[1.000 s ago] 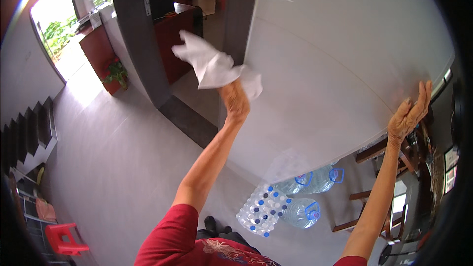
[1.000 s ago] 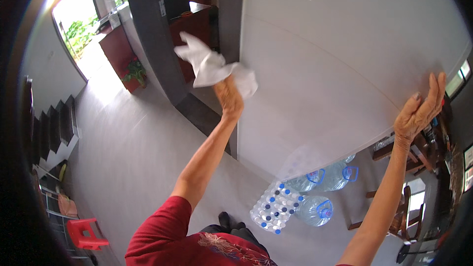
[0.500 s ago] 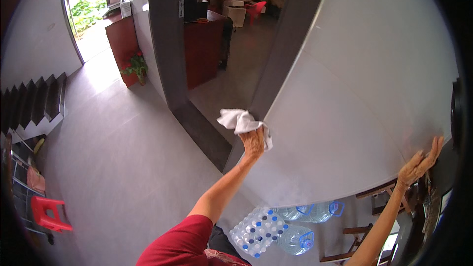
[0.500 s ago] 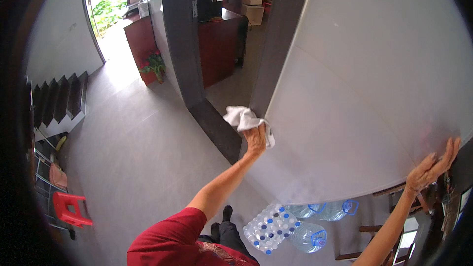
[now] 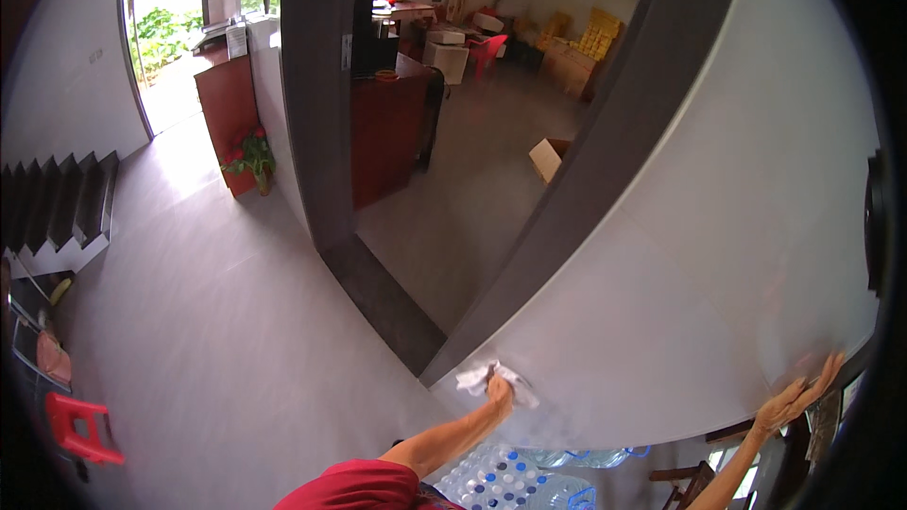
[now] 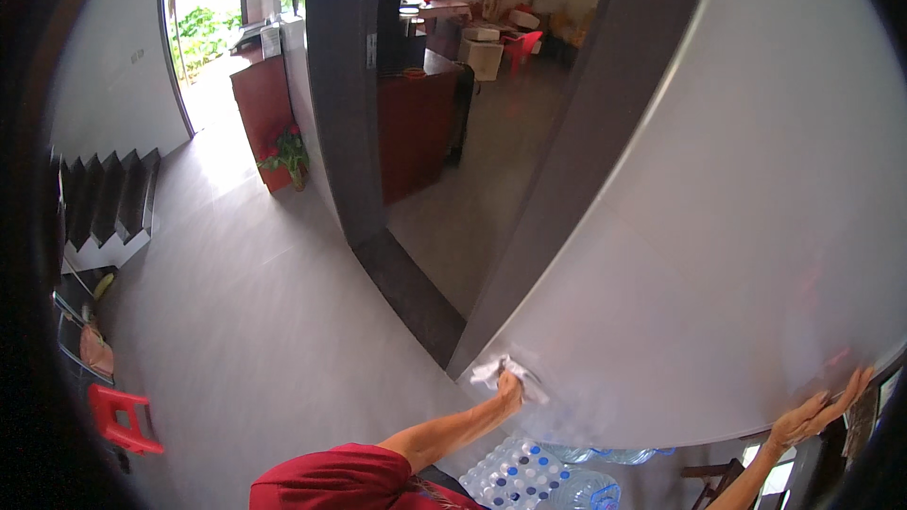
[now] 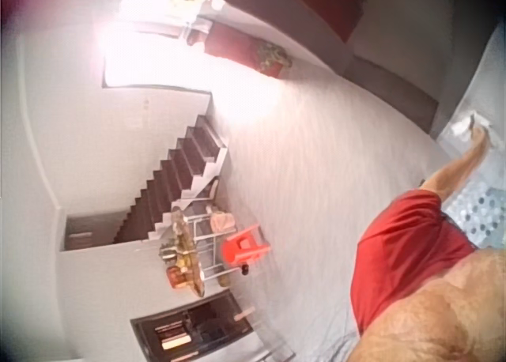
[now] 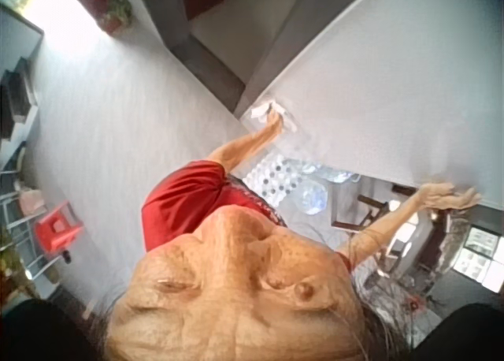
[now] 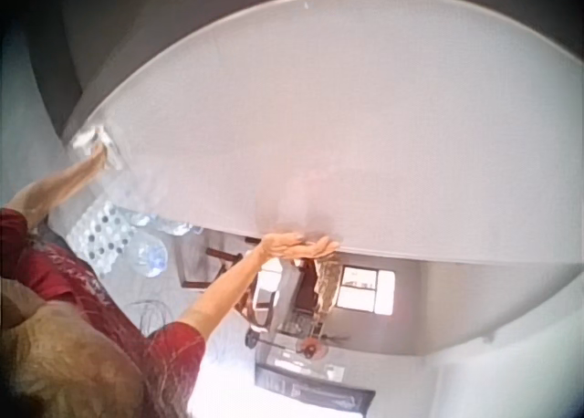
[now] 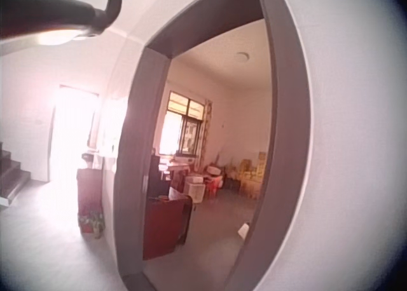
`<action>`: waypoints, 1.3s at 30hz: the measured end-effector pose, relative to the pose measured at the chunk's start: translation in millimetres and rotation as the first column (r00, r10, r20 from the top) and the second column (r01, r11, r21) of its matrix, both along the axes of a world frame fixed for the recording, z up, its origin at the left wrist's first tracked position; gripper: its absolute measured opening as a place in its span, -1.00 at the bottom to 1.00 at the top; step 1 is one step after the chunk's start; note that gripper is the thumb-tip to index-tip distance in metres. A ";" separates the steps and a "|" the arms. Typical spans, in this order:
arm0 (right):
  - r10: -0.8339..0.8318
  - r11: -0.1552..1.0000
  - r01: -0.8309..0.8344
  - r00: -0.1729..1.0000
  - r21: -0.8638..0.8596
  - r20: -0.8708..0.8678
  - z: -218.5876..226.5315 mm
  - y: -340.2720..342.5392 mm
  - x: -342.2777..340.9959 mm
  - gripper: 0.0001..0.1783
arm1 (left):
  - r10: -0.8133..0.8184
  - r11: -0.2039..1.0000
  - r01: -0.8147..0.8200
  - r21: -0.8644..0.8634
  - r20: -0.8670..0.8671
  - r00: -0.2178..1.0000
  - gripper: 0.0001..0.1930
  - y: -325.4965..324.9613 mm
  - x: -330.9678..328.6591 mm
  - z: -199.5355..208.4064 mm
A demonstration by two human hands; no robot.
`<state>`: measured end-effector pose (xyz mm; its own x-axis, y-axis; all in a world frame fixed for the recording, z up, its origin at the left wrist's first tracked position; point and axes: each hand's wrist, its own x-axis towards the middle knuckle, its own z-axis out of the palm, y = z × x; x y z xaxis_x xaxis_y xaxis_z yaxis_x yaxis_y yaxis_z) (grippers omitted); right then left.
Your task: The person wipes a wall with a white cloth, then cleans a wooden cabinet top and a digital scale. They move a pink container with cups aside to reach the scale, wipe the scale and surrounding cabinet surface, and continue wiping the wall and cabinet front.
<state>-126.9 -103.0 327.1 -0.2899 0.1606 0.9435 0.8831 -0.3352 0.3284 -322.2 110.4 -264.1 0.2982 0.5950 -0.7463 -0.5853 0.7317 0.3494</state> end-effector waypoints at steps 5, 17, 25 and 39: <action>-0.239 0.971 0.239 0.970 0.016 0.053 -6.5 -34.1 14.4 -0.50 | -0.876 0.064 0.029 0.997 0.042 0.480 -0.65 -56.1 -94.5 131.2; 0.161 0.574 -0.747 0.505 -0.336 -0.848 -228.2 147.5 -332.4 -0.60 | 0.375 -0.085 0.885 0.457 -0.809 0.453 -0.76 15.6 -442.8 260.1; 0.183 -0.080 -0.792 0.585 -0.605 -0.790 -311.9 298.6 -556.7 -0.77 | 0.155 0.334 0.648 0.685 -0.717 0.679 -0.61 100.1 -601.1 183.6; 0.051 -0.258 -0.638 0.741 -0.726 -0.669 -352.7 508.2 -660.4 -0.79 | 0.074 0.703 0.010 0.711 -0.087 0.993 -0.69 334.5 -740.1 123.7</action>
